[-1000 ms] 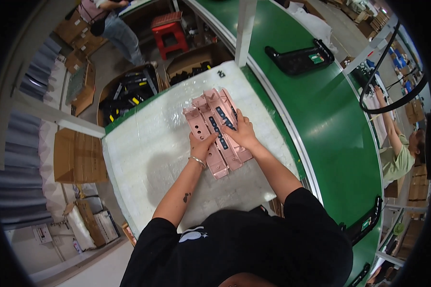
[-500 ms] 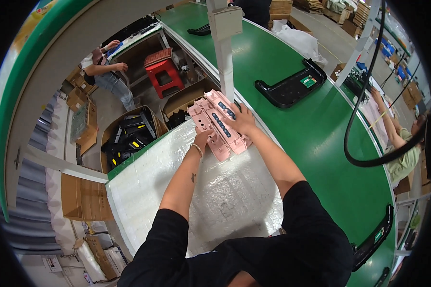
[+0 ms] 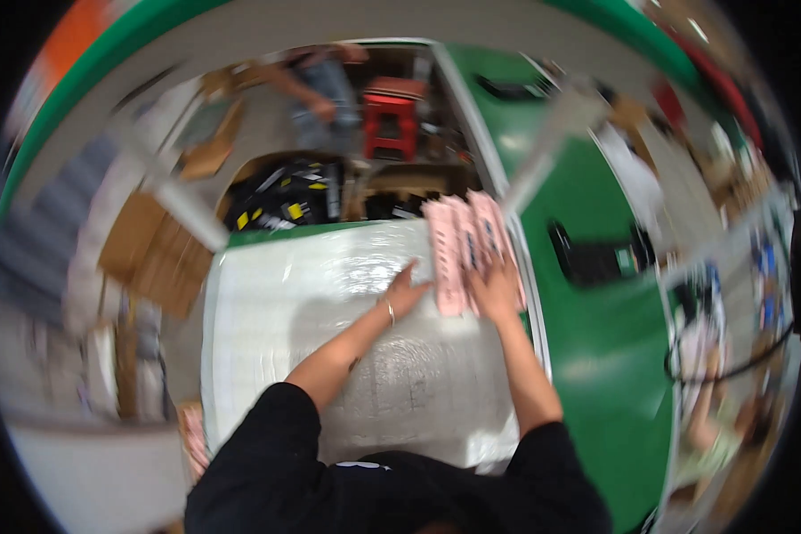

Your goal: Moving and stacking pink plastic components from a cardboard box onto a workbench.

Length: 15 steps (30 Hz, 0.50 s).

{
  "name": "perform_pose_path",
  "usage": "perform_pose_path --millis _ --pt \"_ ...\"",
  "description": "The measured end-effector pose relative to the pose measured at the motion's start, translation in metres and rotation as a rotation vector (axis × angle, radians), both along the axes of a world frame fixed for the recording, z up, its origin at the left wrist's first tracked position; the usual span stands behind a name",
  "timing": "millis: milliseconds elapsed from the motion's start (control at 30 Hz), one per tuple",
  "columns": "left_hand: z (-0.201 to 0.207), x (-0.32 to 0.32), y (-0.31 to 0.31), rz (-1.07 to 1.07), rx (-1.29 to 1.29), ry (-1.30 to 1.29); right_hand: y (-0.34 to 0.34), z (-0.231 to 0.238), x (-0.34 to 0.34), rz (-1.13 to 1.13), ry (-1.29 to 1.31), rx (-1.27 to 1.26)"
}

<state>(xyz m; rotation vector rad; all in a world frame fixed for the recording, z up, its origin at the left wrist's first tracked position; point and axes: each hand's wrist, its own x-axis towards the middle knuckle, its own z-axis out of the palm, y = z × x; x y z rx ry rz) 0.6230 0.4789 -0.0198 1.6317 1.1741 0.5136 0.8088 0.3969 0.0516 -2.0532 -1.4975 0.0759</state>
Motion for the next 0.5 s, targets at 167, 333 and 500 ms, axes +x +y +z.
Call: perform_pose_path --millis 167,333,500 --pt "0.022 -0.140 -0.126 0.379 -0.058 -0.356 -0.047 -0.024 -0.092 0.331 0.291 0.061" --pt "0.031 -0.291 -0.254 0.797 0.086 -0.363 -0.137 -0.025 -0.269 0.715 0.957 -0.438" --pt "-0.071 -0.414 -0.430 1.343 -0.207 -0.091 -0.220 -0.042 -0.424 1.360 0.719 -1.113"
